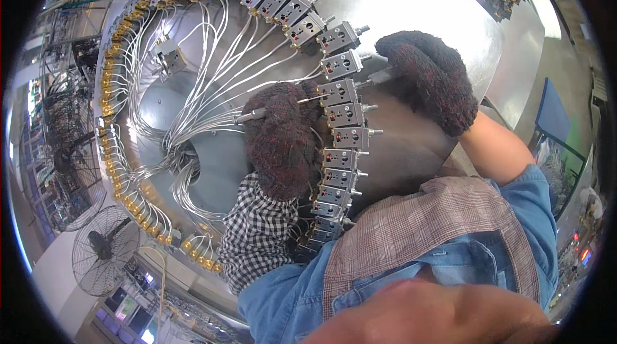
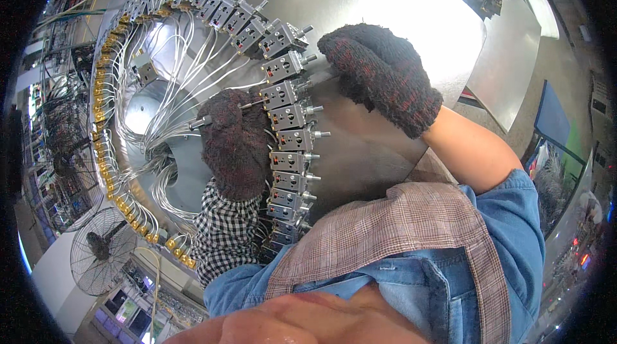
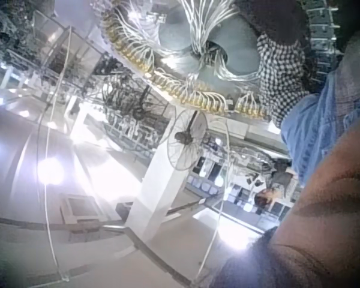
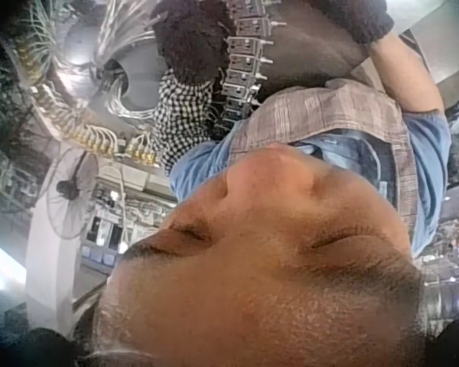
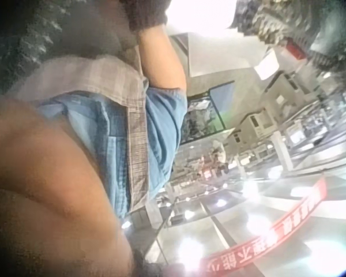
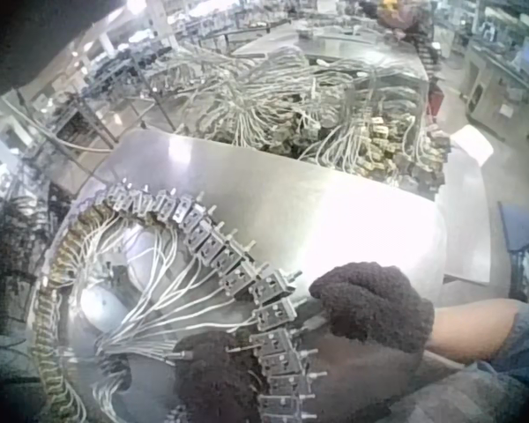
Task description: Assembling a large circular electronic component by connecting wires and inserting parts into a circular rack at a workbench.
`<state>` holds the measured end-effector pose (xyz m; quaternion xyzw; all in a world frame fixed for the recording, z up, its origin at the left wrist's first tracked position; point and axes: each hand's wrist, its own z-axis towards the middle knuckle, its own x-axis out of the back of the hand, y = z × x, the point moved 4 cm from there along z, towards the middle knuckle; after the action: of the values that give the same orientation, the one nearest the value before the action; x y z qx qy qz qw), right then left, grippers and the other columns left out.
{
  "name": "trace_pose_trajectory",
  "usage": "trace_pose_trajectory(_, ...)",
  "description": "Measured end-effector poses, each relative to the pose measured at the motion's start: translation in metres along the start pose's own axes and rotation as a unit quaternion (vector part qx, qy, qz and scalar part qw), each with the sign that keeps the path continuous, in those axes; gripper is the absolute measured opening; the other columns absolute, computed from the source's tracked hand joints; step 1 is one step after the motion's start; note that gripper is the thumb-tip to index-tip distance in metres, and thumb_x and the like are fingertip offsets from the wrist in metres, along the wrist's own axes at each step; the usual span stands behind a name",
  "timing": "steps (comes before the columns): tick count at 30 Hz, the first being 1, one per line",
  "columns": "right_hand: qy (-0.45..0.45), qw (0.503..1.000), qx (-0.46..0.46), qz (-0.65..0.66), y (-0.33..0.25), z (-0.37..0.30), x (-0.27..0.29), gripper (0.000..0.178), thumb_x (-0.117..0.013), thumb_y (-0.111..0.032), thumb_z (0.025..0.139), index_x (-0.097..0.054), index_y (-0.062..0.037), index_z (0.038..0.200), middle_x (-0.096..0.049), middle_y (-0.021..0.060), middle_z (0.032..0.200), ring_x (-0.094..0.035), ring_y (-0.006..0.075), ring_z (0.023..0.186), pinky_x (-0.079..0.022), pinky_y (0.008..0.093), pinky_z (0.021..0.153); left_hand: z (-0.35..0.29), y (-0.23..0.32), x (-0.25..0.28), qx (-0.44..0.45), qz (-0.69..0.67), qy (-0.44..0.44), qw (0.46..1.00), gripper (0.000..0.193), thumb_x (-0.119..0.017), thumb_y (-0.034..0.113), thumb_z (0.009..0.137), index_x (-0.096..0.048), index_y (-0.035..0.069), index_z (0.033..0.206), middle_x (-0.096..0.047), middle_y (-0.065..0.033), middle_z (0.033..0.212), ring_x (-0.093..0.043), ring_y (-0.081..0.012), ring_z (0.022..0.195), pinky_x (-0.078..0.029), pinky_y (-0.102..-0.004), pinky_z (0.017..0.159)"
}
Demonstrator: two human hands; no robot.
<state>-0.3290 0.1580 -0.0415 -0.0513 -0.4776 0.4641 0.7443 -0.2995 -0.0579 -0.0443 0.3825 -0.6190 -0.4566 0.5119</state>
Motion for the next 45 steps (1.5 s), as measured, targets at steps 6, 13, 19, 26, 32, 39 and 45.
trace_pose_trajectory(6, -0.063, 0.806, -0.488, 0.328, -0.012, 0.003, 0.004, 0.031, -0.062, -0.015, 0.076, -0.057, -0.006, 0.105, -0.059, 0.0091, 0.09, -0.06, 0.017, 0.071, -0.048, 0.0249, 0.054, 0.003, 0.006, 0.002, 0.064, -0.232, -0.006, 0.971, 0.015, -0.051, 0.008, 0.083, -0.051, -0.002, 0.094, -0.052, -0.0143, 0.096, -0.053, -0.0248, 0.092, -0.043, -0.0392, 0.088)
trace_pose_trajectory(13, -0.036, 0.99, -0.127, 0.051, -0.018, 0.009, 0.013, 0.029, -0.053, -0.024, 0.085, -0.057, -0.005, 0.107, -0.059, 0.0069, 0.091, -0.059, 0.0114, 0.07, -0.048, 0.0242, 0.057, -0.002, -0.002, 0.0, 0.053, -0.435, 0.01, 0.899, 0.022, -0.055, 0.013, 0.08, -0.05, -0.002, 0.094, -0.051, -0.0134, 0.095, -0.052, -0.0267, 0.093, -0.042, -0.0407, 0.089)
trace_pose_trajectory(19, -0.051, 0.868, -0.378, 0.317, -0.014, 0.004, 0.009, 0.031, -0.056, -0.016, 0.083, -0.053, -0.0051, 0.112, -0.059, 0.0088, 0.099, -0.059, 0.0124, 0.078, -0.049, 0.0255, 0.062, -0.001, 0.002, -0.001, -0.004, -0.405, 0.021, 0.914, 0.021, -0.055, 0.013, 0.081, -0.05, -0.001, 0.095, -0.051, -0.0126, 0.095, -0.051, -0.0266, 0.095, -0.04, -0.0427, 0.091)
trace_pose_trajectory(26, -0.059, 0.942, -0.259, 0.207, -0.016, 0.009, 0.014, 0.03, -0.054, -0.016, 0.085, -0.053, -0.0054, 0.113, -0.06, 0.0079, 0.095, -0.058, 0.0133, 0.079, -0.048, 0.0251, 0.067, 0.0, -0.008, -0.006, 0.056, -0.466, 0.056, 0.881, 0.016, -0.053, 0.013, 0.082, -0.051, 0.0, 0.091, -0.053, -0.0115, 0.086, -0.053, -0.023, 0.083, -0.044, -0.0375, 0.078)
trace_pose_trajectory(32, -0.056, 0.879, -0.348, 0.321, -0.017, 0.009, 0.012, 0.029, -0.054, -0.021, 0.085, -0.054, -0.0045, 0.11, -0.059, 0.0076, 0.093, -0.058, 0.0128, 0.077, -0.047, 0.0246, 0.065, 0.001, -0.001, -0.002, -0.032, -0.06, 0.051, 0.996, 0.016, -0.056, 0.009, 0.078, -0.051, -0.002, 0.089, -0.055, -0.0116, 0.08, -0.056, -0.0195, 0.073, -0.047, -0.0313, 0.068)
trace_pose_trajectory(39, -0.105, 0.861, -0.424, 0.262, -0.013, 0.005, 0.011, 0.028, -0.054, -0.018, 0.085, -0.055, -0.0037, 0.109, -0.059, 0.0089, 0.101, -0.059, 0.0152, 0.079, -0.048, 0.0268, 0.069, 0.002, 0.002, 0.002, -0.02, -0.082, 0.029, 0.996, 0.019, -0.054, 0.007, 0.079, -0.049, -0.004, 0.093, -0.054, -0.0127, 0.086, -0.055, -0.0205, 0.077, -0.046, -0.0308, 0.07)
trace_pose_trajectory(45, -0.024, 0.898, -0.306, 0.315, -0.015, 0.007, 0.011, 0.029, -0.054, -0.016, 0.084, -0.055, -0.0041, 0.11, -0.058, 0.0085, 0.103, -0.059, 0.0149, 0.081, -0.048, 0.0277, 0.07, 0.004, 0.0, 0.004, -0.02, -0.063, 0.024, 0.997, 0.021, -0.053, 0.009, 0.08, -0.049, -0.005, 0.095, -0.054, -0.0129, 0.086, -0.055, -0.0222, 0.075, -0.046, -0.0318, 0.068)
